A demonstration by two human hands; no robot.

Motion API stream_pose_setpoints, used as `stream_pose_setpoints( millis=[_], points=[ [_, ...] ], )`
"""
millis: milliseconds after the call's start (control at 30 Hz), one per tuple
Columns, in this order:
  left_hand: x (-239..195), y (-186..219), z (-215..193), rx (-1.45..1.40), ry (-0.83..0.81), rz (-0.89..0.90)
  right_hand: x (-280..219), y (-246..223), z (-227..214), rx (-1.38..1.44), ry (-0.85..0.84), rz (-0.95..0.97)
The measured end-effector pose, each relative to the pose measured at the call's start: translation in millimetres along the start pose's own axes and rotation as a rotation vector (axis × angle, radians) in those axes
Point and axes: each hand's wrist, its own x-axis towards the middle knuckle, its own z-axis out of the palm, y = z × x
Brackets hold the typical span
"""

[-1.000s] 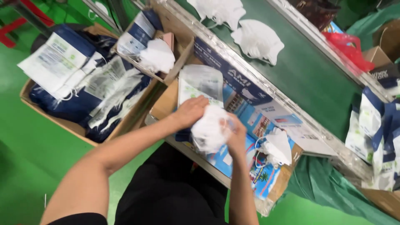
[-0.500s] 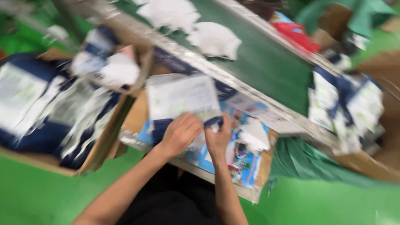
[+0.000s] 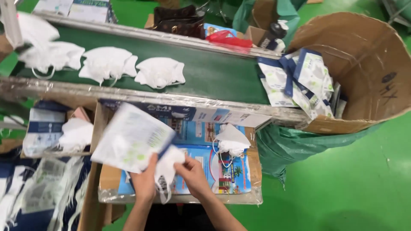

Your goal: The person picks white 3D face masks one at a time from a conveyor and inserts each into a printed plastic pouch, pressing the mask inside. The person stacks the filled pouches and places the stacked pouches into cardboard boxes.

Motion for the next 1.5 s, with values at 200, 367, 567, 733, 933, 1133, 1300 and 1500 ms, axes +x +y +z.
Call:
stream_pose_setpoints(
  millis=[200,367,567,733,933,1133,1300,1500],
  points=[
    [-11.6,-20.0,12.6,0.240,-0.320,0.201,20.0,-10.0,6.1,0.401,0.051,0.006],
    [-10.1,3.6,9.2,0.463,-0.197,0.052,13.6,4.7,-12.3,0.130,0.046,-0.119],
    [-29.0,-20.4,24.4,0.310,-0.239,0.182,2.7,7.4,-1.3,0.209,0.138,-0.023],
    [-16.3,-0.5,25.0,-0.071,-0.039,0.095,4.1,-52.9,13.2,-0.392,0.022,-0.209],
    [-39.9,66.2,52.1,0.222,-0.237,0.291,15.9,-83.6,-22.4,-0.066,0.230,-0.261],
    [-43.9,97.1,65.5,0.859,-0.541,1.005,-14.4,-135.2,11.4,-1.095,-0.231,-0.776],
    [-32.2,102.2,64.2,0.964,-0.560,0.945,-6.4,-129.5,-40.1,-0.802,-0.019,-0.218],
    [-34.8,77.5,57.5,0.795,-0.435,0.670,-5.6,-118.5,-56.1,-0.469,-0.025,-0.147]
  ],
)
